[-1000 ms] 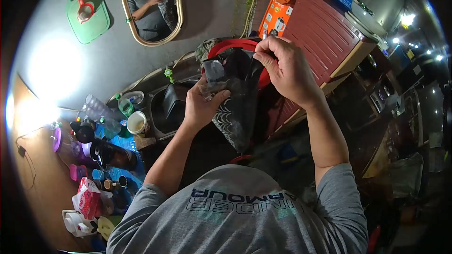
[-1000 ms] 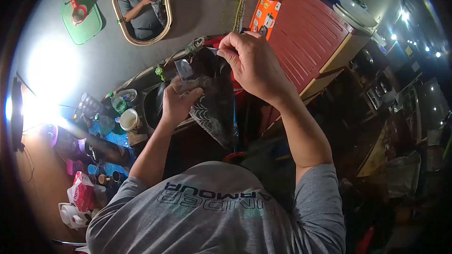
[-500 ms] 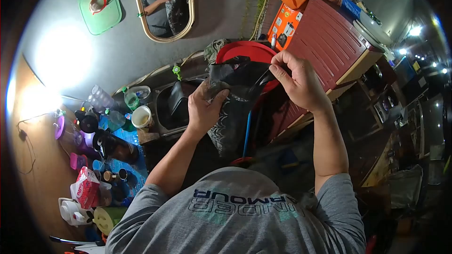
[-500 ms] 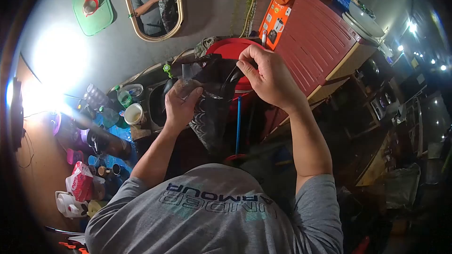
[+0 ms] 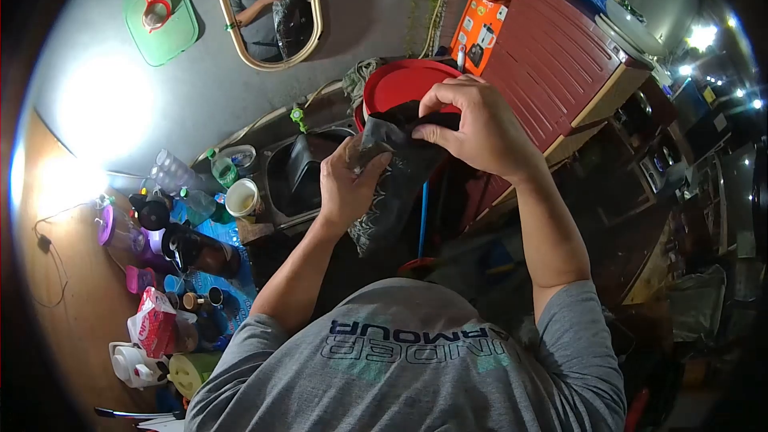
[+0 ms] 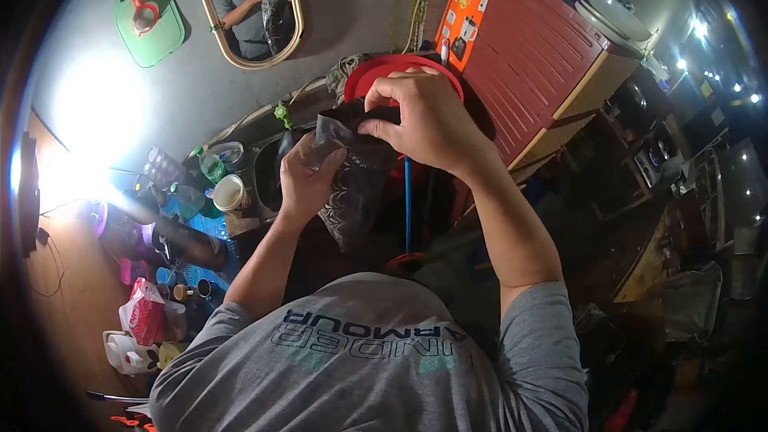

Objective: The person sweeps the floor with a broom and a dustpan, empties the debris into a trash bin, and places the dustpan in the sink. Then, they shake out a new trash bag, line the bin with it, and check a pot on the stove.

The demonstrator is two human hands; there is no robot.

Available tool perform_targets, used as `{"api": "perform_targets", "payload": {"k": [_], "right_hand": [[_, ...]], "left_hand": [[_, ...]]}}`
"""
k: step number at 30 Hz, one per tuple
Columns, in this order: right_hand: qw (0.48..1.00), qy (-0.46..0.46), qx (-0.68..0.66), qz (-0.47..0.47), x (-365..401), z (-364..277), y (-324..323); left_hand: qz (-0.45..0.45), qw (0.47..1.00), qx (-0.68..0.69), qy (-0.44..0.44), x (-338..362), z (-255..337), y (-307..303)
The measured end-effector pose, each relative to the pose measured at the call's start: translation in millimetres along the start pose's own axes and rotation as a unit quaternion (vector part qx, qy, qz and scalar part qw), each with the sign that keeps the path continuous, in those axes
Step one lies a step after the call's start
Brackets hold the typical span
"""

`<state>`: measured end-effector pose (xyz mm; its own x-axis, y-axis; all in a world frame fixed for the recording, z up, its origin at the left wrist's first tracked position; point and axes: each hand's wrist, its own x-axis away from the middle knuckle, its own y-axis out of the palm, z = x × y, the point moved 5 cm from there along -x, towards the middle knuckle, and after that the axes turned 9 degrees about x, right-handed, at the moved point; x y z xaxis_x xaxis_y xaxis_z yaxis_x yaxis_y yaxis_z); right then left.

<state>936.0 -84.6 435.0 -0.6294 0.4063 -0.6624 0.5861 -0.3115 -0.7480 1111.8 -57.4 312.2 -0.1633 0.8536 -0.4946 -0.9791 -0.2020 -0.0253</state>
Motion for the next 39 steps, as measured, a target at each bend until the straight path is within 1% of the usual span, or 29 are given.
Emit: {"api": "perform_targets", "payload": {"k": [1,2,5,9,11,15,17,20,21,23,24,26,27,29,30,32,33,34,36,37,38,39], "right_hand": [[0.994,0.073,-0.069,-0.037,1.0,4.0,2.8],[0.977,0.143,-0.137,-0.074,3.2,8.4,7.3],[0.971,0.151,-0.168,-0.076,6.9,13.1,11.7],[0.955,0.179,-0.215,-0.098,9.8,14.8,16.3],[0.947,0.187,-0.243,-0.100,9.0,13.3,15.1],[0.946,0.194,-0.242,-0.095,12.3,16.8,16.9],[0.947,0.201,-0.232,-0.098,13.6,17.8,17.4],[0.941,0.209,-0.247,-0.102,16.5,21.3,20.6],[0.941,0.210,-0.247,-0.102,16.7,21.5,20.3],[0.942,0.210,-0.239,-0.107,16.7,21.6,20.1],[0.942,0.210,-0.238,-0.107,16.8,21.8,20.8],[0.938,0.215,-0.250,-0.104,17.8,23.5,23.7],[0.938,0.215,-0.250,-0.105,17.5,24.7,26.2],[0.952,0.194,-0.220,-0.090,12.6,26.7,30.1],[0.951,0.193,-0.221,-0.092,7.9,28.8,32.1],[0.975,0.148,-0.146,-0.076,-5.3,30.1,28.8],[0.964,0.193,-0.159,-0.086,-8.3,33.1,25.9],[0.964,0.194,-0.157,-0.087,-11.4,28.2,23.0],[0.976,0.135,-0.142,0.100,-22.4,13.6,-2.1],[0.990,0.105,-0.090,0.035,-20.4,13.8,13.5],[0.989,0.070,-0.130,0.020,-15.7,18.4,34.2],[0.989,0.095,-0.113,0.020,-11.3,30.7,39.4]], "left_hand": [[-0.006,1.000,-0.001,-0.005,-0.2,-0.1,-0.2],[-0.012,1.000,-0.002,-0.009,-0.4,-0.6,-0.4],[-0.009,0.999,0.022,-0.035,-0.6,-8.2,-2.3],[-0.023,0.999,0.019,-0.035,-0.9,-6.4,-1.4],[-0.038,0.996,0.016,-0.080,-0.2,-13.1,-0.7],[-0.032,0.997,0.032,-0.061,-1.4,-15.5,1.4],[-0.035,0.998,0.041,-0.028,-3.5,-19.8,2.0],[-0.033,0.997,0.049,-0.040,-3.2,-17.5,3.2],[-0.033,0.997,0.050,-0.040,-3.5,-16.5,1.8],[-0.061,0.994,0.012,-0.090,-4.0,-20.7,0.5],[-0.061,0.994,0.013,-0.090,-4.1,-24.6,1.3],[-0.053,0.993,0.086,-0.057,-5.1,-30.3,3.7],[-0.053,0.993,0.087,-0.057,-6.0,-31.9,2.8],[-0.073,0.993,0.013,-0.089,-7.7,-35.9,2.5],[-0.072,0.993,0.014,-0.091,-10.5,-37.7,2.6],[-0.049,0.993,0.029,-0.105,-17.4,-42.5,3.4],[-0.049,0.993,0.031,-0.104,-18.6,-41.7,3.3],[-0.031,0.997,0.048,-0.044,-21.1,-34.1,-1.0],[0.011,0.992,0.086,0.088,-30.3,-17.2,-11.8],[-0.015,0.993,0.098,0.066,-29.7,-17.6,-14.5],[-0.013,0.992,0.103,0.073,-26.3,-22.0,-15.8],[0.004,0.994,0.109,0.031,-22.9,-38.6,-16.5]]}}
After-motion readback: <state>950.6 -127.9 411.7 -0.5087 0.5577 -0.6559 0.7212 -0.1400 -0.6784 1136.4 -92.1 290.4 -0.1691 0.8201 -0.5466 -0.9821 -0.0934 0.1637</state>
